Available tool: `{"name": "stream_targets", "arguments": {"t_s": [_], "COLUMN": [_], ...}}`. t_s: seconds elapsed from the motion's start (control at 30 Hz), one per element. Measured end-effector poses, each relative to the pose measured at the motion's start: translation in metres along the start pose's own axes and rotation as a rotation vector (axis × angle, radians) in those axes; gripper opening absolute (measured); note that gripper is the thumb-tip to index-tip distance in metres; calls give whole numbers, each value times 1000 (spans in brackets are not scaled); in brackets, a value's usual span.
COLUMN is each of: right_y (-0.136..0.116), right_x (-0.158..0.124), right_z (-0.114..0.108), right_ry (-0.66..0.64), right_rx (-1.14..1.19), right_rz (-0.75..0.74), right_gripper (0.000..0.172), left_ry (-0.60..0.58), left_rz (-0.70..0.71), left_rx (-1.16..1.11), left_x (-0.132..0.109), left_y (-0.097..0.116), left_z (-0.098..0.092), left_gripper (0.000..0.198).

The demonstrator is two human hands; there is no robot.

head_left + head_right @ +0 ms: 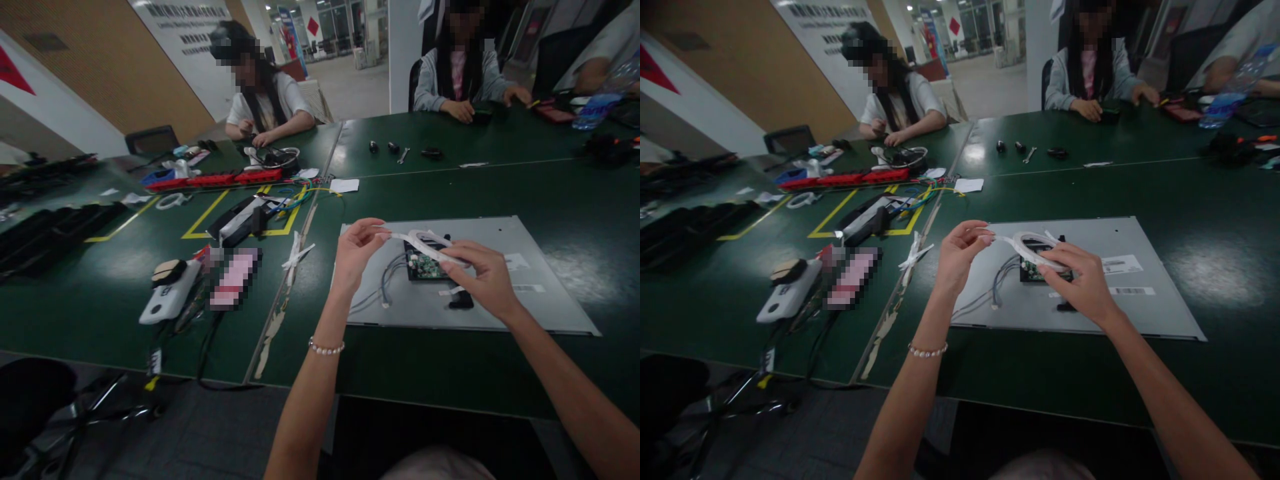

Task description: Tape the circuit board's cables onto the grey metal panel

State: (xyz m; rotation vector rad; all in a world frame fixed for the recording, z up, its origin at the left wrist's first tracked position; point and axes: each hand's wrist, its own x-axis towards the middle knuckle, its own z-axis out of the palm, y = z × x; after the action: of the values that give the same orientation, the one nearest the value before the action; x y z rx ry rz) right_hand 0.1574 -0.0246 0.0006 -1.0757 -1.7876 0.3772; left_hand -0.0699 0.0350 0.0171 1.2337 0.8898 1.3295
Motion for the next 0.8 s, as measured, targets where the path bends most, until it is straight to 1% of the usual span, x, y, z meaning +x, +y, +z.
{"name": "stream_targets", "arguments": {"t_s": [0.17,0.27,0.4,0.53,0.63,0.8], "right_y": [2,4,5,6,5,4], "right_x": [1,1,2,3,3,3], "right_z": [1,1,2,1,0,1], "right_ry": [24,50,92,141,184,222], "right_rx": [14,9,2,-36,-82,-113], "right_rz": [46,78,107,124,106,80], "right_gripper": [18,20,21,22,20,17], "left_ry": [23,14,-6,-57,-79,-52], "left_rz": [-17,-34,-28,20,54,111], "left_rx": [-81,-139,-156,-143,-103,2], "left_x": [-1,-3,-5,-6,-6,-5], "left_y": [5,8,11,11,10,6], "left_z": [-1,-1,0,0,0,0], "left_gripper": [31,30,28,26,25,24]}}
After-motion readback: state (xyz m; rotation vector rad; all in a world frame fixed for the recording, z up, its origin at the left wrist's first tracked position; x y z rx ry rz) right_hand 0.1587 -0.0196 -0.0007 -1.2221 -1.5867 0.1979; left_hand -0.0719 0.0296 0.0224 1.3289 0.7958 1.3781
